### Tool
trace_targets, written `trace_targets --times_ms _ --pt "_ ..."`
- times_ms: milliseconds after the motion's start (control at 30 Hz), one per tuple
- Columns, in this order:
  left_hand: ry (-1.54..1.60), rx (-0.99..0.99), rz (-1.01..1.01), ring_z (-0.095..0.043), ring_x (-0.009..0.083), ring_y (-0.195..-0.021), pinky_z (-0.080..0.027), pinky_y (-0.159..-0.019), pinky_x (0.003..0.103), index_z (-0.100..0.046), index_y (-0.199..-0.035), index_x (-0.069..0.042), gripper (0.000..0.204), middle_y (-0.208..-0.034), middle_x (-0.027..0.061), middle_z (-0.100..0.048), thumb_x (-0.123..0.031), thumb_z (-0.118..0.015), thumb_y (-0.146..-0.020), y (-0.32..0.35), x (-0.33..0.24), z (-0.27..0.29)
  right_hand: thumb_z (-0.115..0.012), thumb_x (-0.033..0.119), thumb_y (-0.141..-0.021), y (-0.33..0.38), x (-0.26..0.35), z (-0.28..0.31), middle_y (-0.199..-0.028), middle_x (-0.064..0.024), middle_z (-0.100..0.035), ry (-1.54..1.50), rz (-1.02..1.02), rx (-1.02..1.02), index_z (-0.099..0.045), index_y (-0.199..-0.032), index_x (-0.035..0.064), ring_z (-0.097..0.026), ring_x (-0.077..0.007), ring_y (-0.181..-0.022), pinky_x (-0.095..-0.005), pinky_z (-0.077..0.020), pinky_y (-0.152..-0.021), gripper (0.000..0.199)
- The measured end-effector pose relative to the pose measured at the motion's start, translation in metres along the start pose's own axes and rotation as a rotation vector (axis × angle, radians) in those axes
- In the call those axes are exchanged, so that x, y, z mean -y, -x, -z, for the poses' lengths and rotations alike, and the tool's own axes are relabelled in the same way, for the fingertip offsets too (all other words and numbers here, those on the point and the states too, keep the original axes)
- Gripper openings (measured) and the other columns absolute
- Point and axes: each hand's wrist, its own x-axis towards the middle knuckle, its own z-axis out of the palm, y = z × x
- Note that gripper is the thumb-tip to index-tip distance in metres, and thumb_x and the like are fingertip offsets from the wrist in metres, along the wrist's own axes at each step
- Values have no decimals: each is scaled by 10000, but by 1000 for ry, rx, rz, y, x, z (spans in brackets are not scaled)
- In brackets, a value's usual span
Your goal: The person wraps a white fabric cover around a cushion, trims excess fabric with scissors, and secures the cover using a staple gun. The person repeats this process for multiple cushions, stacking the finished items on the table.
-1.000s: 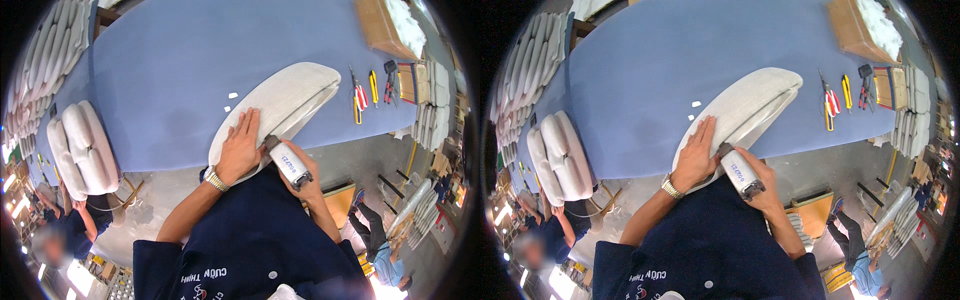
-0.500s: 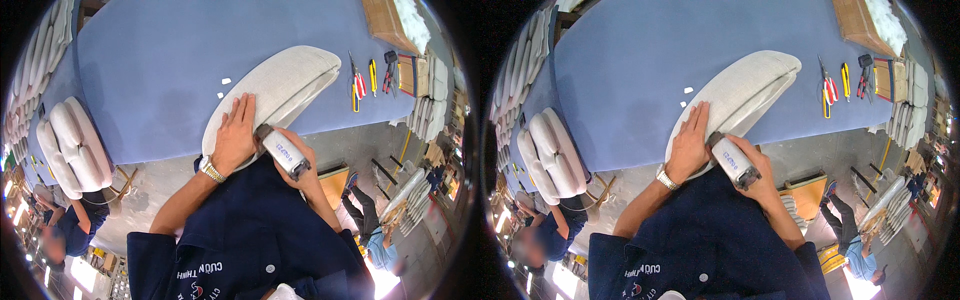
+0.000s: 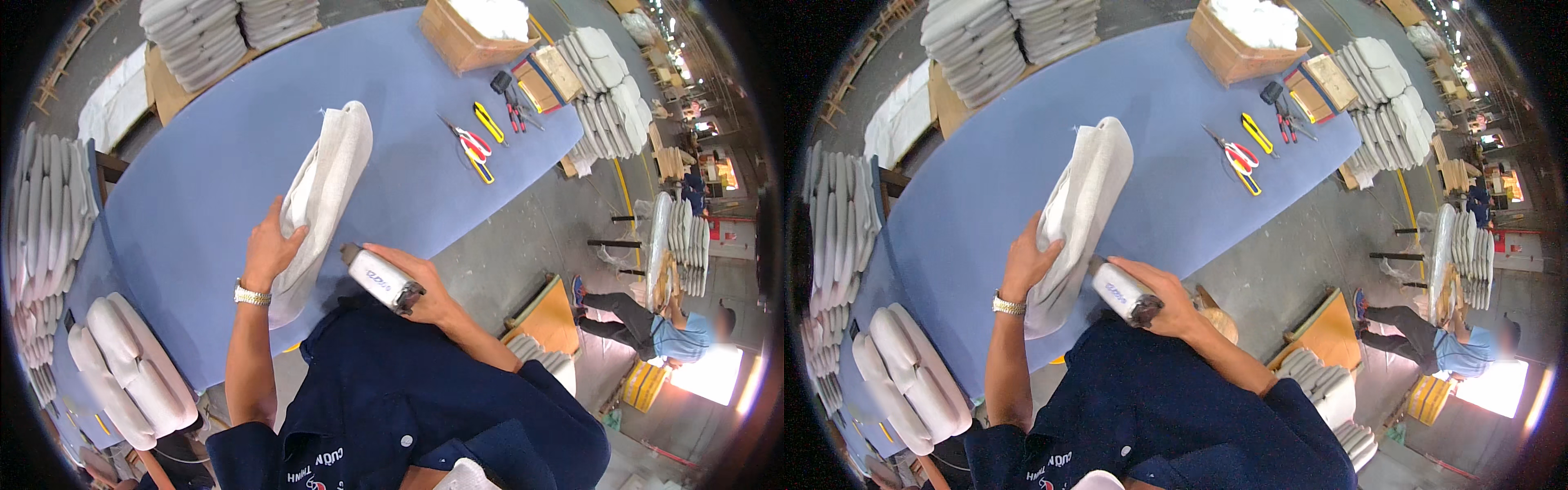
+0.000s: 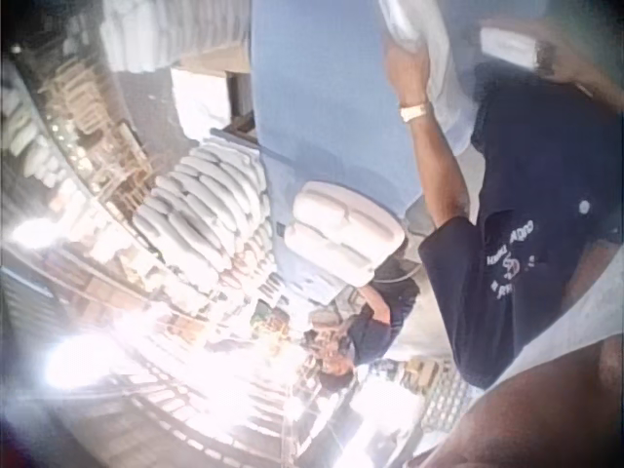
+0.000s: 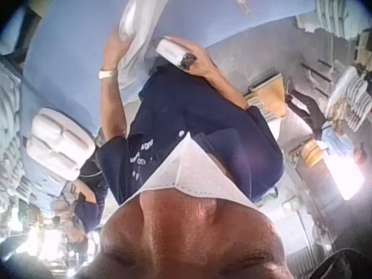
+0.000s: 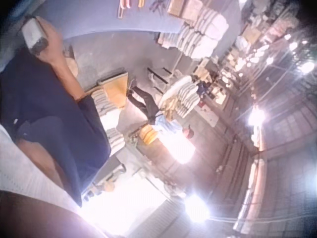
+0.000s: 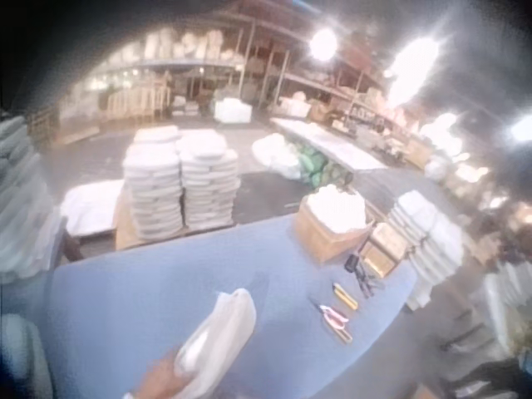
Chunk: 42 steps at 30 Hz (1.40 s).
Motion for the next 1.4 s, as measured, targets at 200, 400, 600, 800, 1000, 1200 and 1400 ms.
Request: trace_targets --times_ms 200,400,600,800,1000,1200,1400 --pt "10 23 66 -665 475 -1121 -523 -979 533 -508 -1481 -26 738 -1197 315 -691 -381 -745 -879 18 -23 -5 -804 44 -798 54 -10 -9 -1327 -186 -693 32 -199 -201 -583 -1447 61 -685 -257 -1205 -350 -511 -1022 686" --pt "53 -227 -96 -685 442 -1091 -535 -947 502 -633 -1353 -13 539 -1179 265 -717 -288 -729 -899 17 8 3 -819 102 -864 85 -4 -10 -1234 -154 -723 -196 -399 -329 -593 -1414 17 -689 -188 -1137 -335 -523 -990 600" --pt "-84 -377 42 -665 416 -1181 -525 -996 461 -627 -1351 23 471 -1272 259 -690 -182 -700 -933 63 -37 80 -847 157 -865 85 -4 0 -1243 -129 -723 -149 -131 -459 -585 -1434 25 -671 -168 -1133 -334 -513 -1010 641" --pt "389 -200 -451 -620 405 -1287 -474 -1091 432 -540 -1455 34 558 -1391 266 -629 -168 -700 -960 86 -77 32 -829 130 -899 60 30 22 -1167 -54 -725 -585 -137 -482 -569 -1457 38 -661 -115 -921 -297 -570 -809 622" --pt "442 -145 -579 -621 417 -1274 -491 -1055 433 -487 -1480 50 625 -1387 279 -618 -135 -722 -931 97 -119 -32 -731 47 -945 27 24 -2 -1192 -114 -711 -1098 189 -372 -596 -1381 24 -650 -146 -821 -329 -571 -753 457" --pt "550 22 -411 -717 330 -886 -545 -794 423 -660 -1242 1 402 -1015 182 -735 -184 -771 -903 100 -90 -75 -775 87 -928 47 3 -3 -1155 -93 -724 -1138 17 -383 -627 -1350 47 -643 -145 -803 -324 -553 -726 449" --pt "332 209 -484 -698 237 -681 -522 -643 355 -696 -1089 12 309 -774 117 -723 -222 -794 -912 89 -66 -85 -731 148 -966 41 -28 38 -1189 -110 -684 -1224 37 -351 -536 -1444 85 -636 -155 -833 -328 -542 -761 520"
